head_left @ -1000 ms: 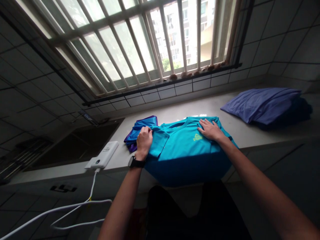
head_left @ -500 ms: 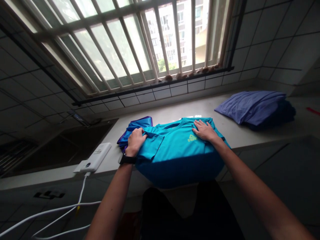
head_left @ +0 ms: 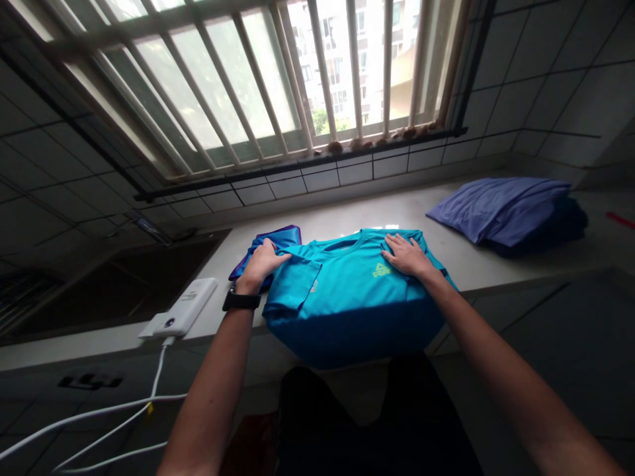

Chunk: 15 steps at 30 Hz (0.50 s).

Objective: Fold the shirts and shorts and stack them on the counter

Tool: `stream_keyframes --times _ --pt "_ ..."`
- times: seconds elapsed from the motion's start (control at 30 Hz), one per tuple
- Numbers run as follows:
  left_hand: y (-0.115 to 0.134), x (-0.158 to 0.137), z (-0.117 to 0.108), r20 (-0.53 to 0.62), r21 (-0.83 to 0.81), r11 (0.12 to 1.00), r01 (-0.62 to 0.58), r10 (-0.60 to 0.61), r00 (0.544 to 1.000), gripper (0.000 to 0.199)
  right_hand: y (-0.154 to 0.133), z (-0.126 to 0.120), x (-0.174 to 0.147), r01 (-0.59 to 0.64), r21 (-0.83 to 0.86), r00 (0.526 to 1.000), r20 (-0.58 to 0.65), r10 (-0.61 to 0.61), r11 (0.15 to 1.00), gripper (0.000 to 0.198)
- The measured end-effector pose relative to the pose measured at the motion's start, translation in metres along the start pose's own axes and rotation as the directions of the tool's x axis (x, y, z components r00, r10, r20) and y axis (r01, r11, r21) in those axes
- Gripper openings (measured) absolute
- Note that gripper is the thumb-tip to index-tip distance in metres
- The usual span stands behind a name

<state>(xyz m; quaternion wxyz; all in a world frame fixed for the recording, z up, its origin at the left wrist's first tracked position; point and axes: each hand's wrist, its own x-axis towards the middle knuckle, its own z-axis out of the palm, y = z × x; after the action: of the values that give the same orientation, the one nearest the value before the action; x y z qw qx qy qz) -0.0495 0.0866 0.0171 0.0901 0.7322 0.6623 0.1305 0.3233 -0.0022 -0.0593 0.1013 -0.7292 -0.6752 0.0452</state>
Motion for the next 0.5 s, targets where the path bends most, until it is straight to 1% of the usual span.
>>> stream_keyframes --times 0.07,0.1,0.17,0.23,0.3,0.33,0.43,0.5 --pt "-0.003 0.005 0.003 0.037 -0.030 0.999 0.029 -0.028 0.999 0.058 0.000 0.000 0.000 0.001 -0.006 1.000 -0.006 -0.001 1.000 0.060" --pt "-0.003 0.008 0.005 0.046 -0.038 0.999 0.038 -0.036 0.998 0.061 0.000 0.000 0.000 0.003 -0.010 1.000 -0.007 -0.003 1.000 0.061" --pt "-0.001 0.014 0.010 0.028 -0.088 0.996 0.021 -0.019 0.999 0.055 0.001 0.000 0.000 0.003 -0.018 1.000 -0.008 -0.003 1.000 0.061" --pt "0.004 0.020 0.016 -0.027 -0.206 0.977 -0.056 0.052 0.998 0.045 0.001 0.000 -0.001 0.003 -0.029 1.000 -0.002 -0.003 1.000 0.061" --pt "0.008 0.025 0.023 -0.076 -0.344 0.929 -0.138 0.119 0.990 0.040 0.002 0.001 0.000 0.006 -0.041 1.000 0.003 -0.006 0.999 0.061" --pt "0.008 0.027 0.027 -0.078 -0.395 0.905 -0.155 0.135 0.988 0.040 0.004 0.002 0.000 0.009 -0.046 1.000 0.000 -0.009 0.999 0.061" --pt "0.005 0.029 0.038 -0.040 -0.473 0.873 -0.117 0.111 0.993 0.045 0.009 0.006 0.002 0.019 -0.054 0.999 -0.030 -0.020 0.998 0.061" --pt "-0.001 0.028 0.044 -0.038 -0.522 0.845 -0.112 0.108 0.993 0.048 0.012 0.010 0.004 0.019 -0.052 0.999 -0.048 -0.021 0.998 0.060"
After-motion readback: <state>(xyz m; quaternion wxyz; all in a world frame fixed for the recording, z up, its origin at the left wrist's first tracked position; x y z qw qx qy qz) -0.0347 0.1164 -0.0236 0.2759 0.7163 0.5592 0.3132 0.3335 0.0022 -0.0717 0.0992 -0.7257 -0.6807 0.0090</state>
